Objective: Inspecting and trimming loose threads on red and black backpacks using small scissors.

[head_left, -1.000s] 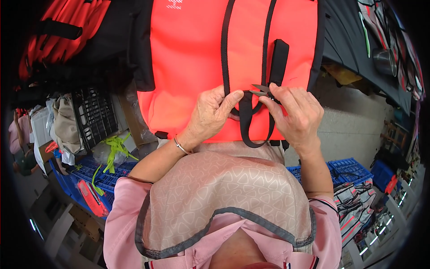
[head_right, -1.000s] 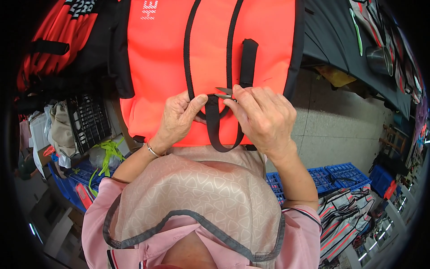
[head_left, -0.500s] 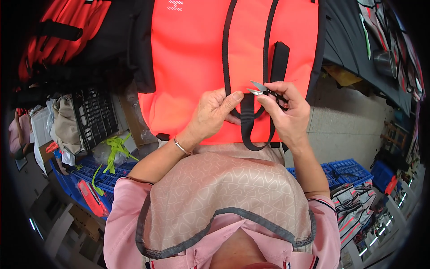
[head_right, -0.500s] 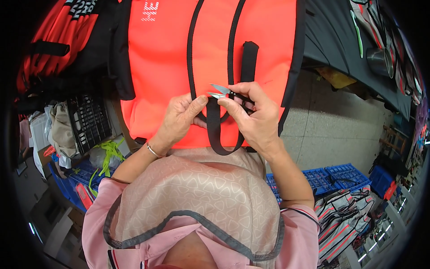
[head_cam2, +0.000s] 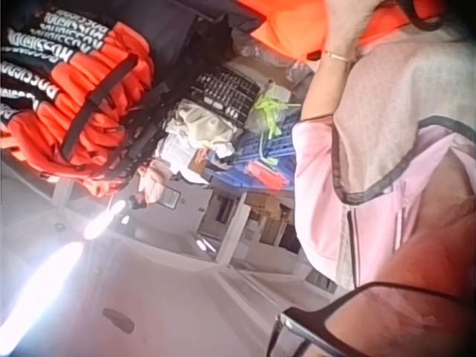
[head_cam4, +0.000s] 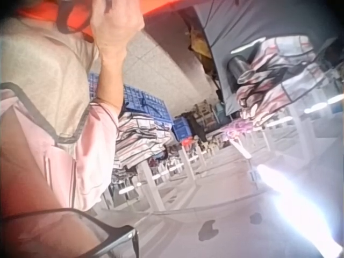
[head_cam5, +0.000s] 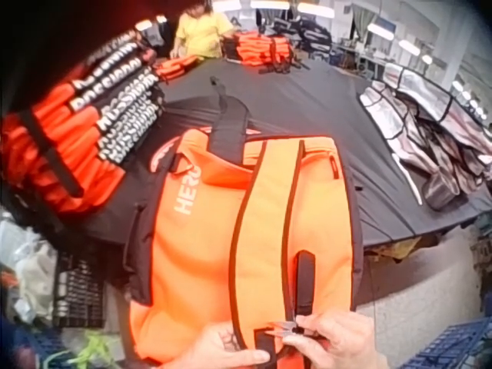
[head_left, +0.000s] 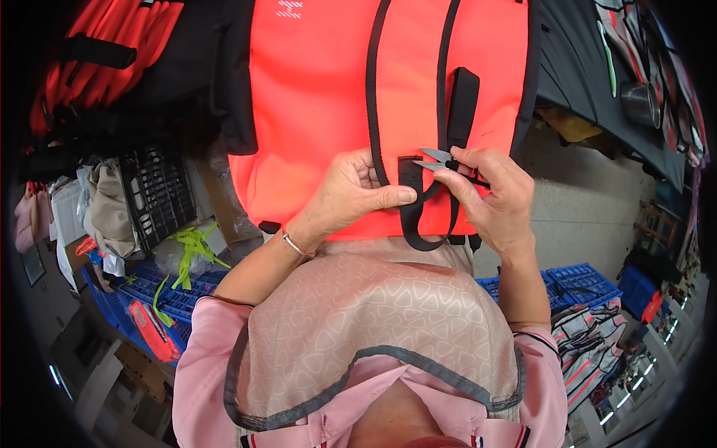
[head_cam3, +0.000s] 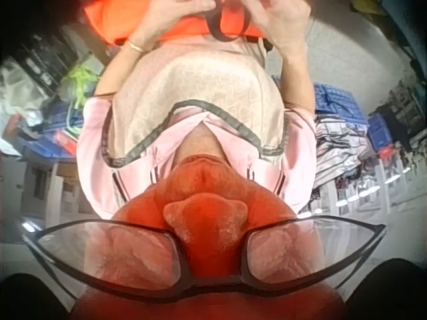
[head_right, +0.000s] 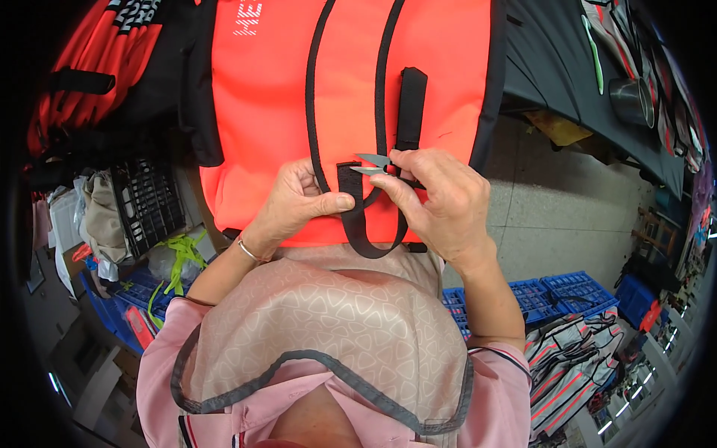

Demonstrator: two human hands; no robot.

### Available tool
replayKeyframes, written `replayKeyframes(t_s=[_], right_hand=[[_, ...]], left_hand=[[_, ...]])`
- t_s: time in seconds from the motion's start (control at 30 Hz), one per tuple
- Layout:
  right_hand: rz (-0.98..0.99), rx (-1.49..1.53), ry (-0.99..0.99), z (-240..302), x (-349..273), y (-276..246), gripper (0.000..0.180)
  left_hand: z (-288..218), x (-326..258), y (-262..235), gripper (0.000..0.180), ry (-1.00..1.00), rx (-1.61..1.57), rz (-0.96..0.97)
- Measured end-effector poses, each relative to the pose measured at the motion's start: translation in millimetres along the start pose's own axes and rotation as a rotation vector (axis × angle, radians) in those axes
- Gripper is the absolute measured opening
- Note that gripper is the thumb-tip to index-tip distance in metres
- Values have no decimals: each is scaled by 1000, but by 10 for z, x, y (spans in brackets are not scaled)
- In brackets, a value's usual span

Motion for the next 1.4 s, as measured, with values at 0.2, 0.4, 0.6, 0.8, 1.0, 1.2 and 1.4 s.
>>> replayKeyframes(t_s=[0.2,0.4,0.6,0.8,1.0,1.2,1.4], right_hand=[[-3,-164,-130,137,51,4,26],[-38,-263,-232,217,23,-4,25],[-34,-157,-189,138,42,-8,23],[-23,123,-50,-32,50,-62,27],[-107,719,201,-294,226,-17,48],[-205,1049,244,-556,443,163,32],[-223,600,325,-660,235,47,21]], left_hand=[[-42,-11,-23,31,23,-8,-51],[-53,-18,-19,27,33,5,-62],[-41,-25,-20,28,5,11,-51],[-84,-14,20,32,65,20,-54],[-635,-144,209,35,473,897,-228],[-1023,-297,546,34,931,1592,-475],[-902,11,622,33,962,1648,-9]])
Point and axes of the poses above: each hand's wrist, its own x-axis towards the middle knuckle, its own y-axis out of the palm, z = x × y, the point moved 9 cm from there along x, towards the middle knuckle, and after that the axes turned 13 degrees about z, right-handed, at the moved point
